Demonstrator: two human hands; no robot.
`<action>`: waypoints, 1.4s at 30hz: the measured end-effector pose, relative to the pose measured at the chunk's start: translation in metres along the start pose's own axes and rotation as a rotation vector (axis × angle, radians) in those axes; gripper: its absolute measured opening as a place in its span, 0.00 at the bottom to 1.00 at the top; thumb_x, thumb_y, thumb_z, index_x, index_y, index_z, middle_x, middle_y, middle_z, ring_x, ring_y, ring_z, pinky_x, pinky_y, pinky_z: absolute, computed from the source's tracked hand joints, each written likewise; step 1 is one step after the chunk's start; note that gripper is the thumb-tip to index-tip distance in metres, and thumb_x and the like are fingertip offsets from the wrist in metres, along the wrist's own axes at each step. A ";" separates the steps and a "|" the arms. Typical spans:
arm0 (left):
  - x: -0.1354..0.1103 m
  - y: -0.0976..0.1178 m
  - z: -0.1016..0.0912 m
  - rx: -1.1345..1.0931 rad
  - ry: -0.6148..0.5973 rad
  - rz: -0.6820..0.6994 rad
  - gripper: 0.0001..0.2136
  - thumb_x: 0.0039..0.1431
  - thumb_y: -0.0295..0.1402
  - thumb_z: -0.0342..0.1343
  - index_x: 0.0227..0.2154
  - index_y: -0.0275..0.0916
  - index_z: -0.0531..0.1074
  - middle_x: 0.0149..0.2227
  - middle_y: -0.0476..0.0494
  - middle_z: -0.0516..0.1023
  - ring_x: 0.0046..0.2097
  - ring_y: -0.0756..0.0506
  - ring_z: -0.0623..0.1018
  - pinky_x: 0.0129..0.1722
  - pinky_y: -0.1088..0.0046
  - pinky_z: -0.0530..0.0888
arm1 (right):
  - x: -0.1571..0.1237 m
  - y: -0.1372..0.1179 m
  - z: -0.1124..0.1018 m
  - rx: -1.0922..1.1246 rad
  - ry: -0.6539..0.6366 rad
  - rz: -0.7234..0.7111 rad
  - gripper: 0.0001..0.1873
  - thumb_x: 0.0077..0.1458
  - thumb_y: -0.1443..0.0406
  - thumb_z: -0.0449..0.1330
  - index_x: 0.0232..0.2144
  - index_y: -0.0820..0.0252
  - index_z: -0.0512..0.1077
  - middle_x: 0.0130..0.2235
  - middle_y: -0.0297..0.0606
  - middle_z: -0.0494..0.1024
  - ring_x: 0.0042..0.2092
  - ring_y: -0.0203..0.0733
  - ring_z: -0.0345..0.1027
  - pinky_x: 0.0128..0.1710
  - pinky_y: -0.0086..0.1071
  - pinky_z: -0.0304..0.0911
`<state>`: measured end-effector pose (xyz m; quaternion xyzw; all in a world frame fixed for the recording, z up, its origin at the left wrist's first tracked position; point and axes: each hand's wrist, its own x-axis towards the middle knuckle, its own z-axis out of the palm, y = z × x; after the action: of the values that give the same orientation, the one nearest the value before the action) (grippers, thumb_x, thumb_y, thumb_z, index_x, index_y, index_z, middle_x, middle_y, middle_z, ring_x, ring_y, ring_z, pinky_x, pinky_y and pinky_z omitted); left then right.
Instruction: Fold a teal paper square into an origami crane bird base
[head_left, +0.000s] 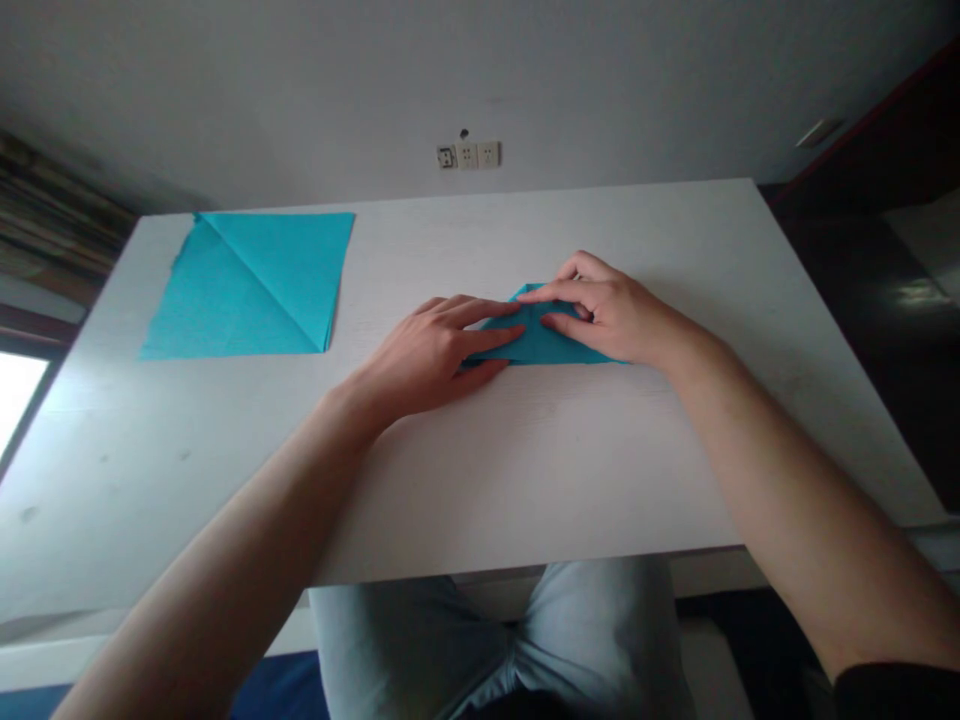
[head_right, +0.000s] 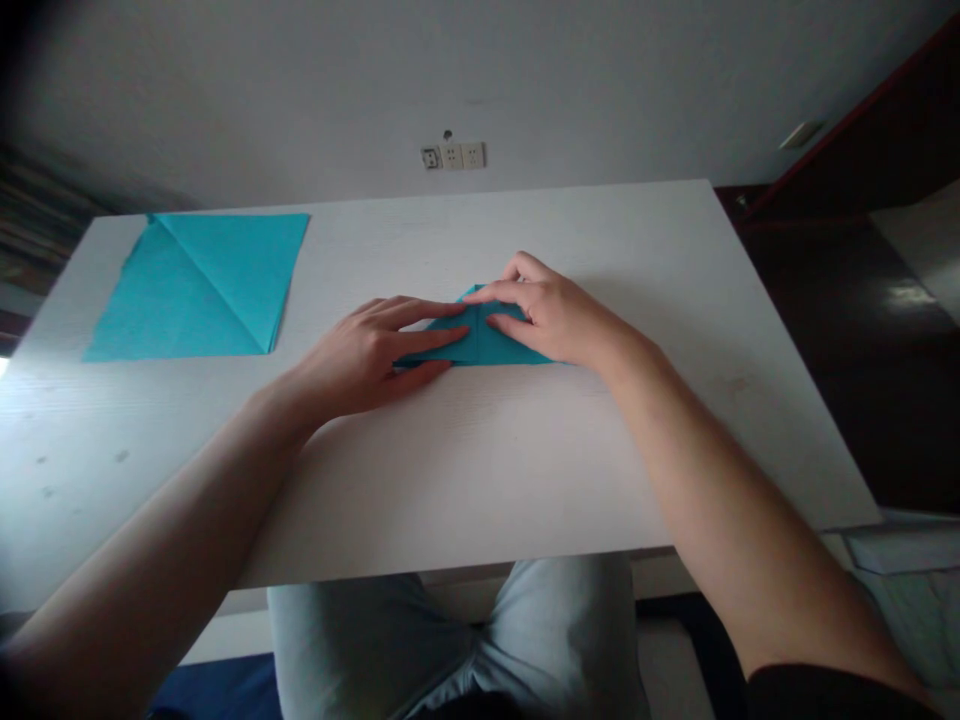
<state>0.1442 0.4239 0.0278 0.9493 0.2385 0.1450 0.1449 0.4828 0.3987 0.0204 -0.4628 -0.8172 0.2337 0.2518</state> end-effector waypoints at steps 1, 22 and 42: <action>0.000 0.000 -0.001 -0.002 -0.008 0.000 0.23 0.88 0.41 0.58 0.77 0.51 0.86 0.83 0.38 0.83 0.77 0.28 0.86 0.79 0.41 0.80 | 0.000 0.001 0.000 -0.002 -0.001 -0.001 0.21 0.82 0.49 0.70 0.69 0.37 0.92 0.59 0.44 0.81 0.48 0.52 0.76 0.58 0.50 0.81; -0.001 0.004 -0.005 0.030 -0.029 0.044 0.22 0.91 0.41 0.58 0.77 0.47 0.86 0.81 0.32 0.84 0.79 0.26 0.84 0.79 0.37 0.80 | -0.001 -0.003 0.001 -0.033 0.009 0.014 0.27 0.77 0.53 0.77 0.74 0.42 0.87 0.62 0.45 0.81 0.53 0.55 0.81 0.64 0.53 0.81; -0.002 0.006 -0.007 -0.018 -0.040 0.034 0.22 0.89 0.49 0.62 0.74 0.51 0.89 0.84 0.31 0.79 0.79 0.23 0.82 0.79 0.33 0.77 | -0.002 0.001 0.009 -0.056 0.036 0.039 0.46 0.67 0.46 0.85 0.79 0.49 0.78 0.70 0.53 0.80 0.63 0.67 0.84 0.68 0.61 0.84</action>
<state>0.1428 0.4198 0.0359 0.9546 0.2180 0.1306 0.1556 0.4789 0.3961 0.0120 -0.4896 -0.8097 0.2071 0.2487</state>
